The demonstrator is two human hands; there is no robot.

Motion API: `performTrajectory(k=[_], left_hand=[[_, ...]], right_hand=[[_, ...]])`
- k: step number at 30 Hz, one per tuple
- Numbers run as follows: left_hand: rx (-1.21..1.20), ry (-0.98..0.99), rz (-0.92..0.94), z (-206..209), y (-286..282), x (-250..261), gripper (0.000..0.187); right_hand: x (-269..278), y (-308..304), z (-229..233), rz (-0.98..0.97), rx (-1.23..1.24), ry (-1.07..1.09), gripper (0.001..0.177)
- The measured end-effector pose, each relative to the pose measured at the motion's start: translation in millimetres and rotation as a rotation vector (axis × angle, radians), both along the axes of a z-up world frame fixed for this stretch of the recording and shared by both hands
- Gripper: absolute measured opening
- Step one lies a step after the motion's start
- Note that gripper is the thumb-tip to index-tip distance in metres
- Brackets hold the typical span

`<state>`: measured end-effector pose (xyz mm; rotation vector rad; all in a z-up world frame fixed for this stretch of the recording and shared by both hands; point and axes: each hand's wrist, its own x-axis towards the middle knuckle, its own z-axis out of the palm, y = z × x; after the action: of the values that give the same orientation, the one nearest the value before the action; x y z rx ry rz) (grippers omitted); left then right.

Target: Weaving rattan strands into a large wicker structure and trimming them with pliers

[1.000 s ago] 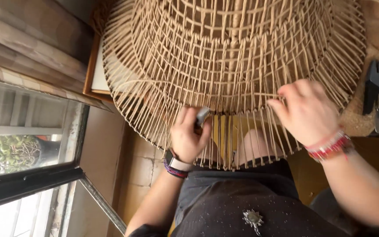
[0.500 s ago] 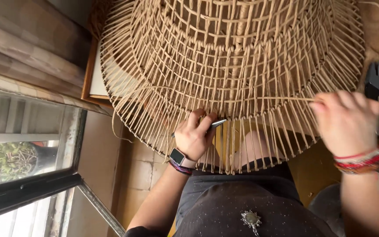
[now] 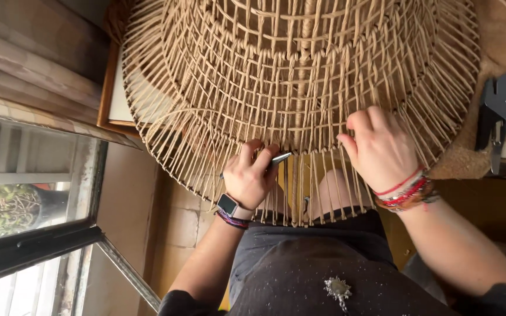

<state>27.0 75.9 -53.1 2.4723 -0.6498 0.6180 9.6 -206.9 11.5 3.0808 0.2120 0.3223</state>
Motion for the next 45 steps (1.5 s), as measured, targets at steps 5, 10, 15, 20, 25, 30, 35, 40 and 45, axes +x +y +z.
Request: performTrajectory(k=[5,10,15,20,25,30,35,40,45], left_hand=[[0.019,-0.050,0.034,0.3,-2.8,2.1,0.022],[0.010,-0.058,0.031,12.2,-2.7,1.6,0.022],[-0.011,-0.047,0.011,8.6,-2.4,0.2,0.024],[-0.023,-0.036,0.008,13.1,-2.3,-3.0,0.023],[-0.004,-0.063,0.023,11.5,-1.8,0.0,0.022],[-0.002,-0.084,0.002,33.2,-2.5,-2.3,0.017],[-0.016,-0.063,0.001,34.4,-4.5,-2.0,0.014],[0.008,-0.078,0.017,32.4,-7.4,-6.1,0.013],[-0.003,-0.107,0.039,31.7,-7.6,-0.2,0.013]], right_hand=[[6.5,-11.8,-5.9,-0.006,0.201,-0.131,0.026],[6.2,-0.8,-1.7,0.032,0.291,-0.132,0.026],[9.9,2.6,15.6,0.106,0.228,-0.017,0.017],[3.1,15.7,27.2,0.038,0.314,0.174,0.005],[7.9,28.5,42.1,-0.073,0.361,0.263,0.026],[-38.0,-83.1,49.2,-0.186,0.327,-0.084,0.023],[-20.2,-50.9,63.3,-0.117,-0.006,0.171,0.030],[4.7,-4.1,33.8,0.123,0.251,-0.005,0.031],[-42.5,-90.9,43.6,-0.213,0.341,-0.210,0.040]])
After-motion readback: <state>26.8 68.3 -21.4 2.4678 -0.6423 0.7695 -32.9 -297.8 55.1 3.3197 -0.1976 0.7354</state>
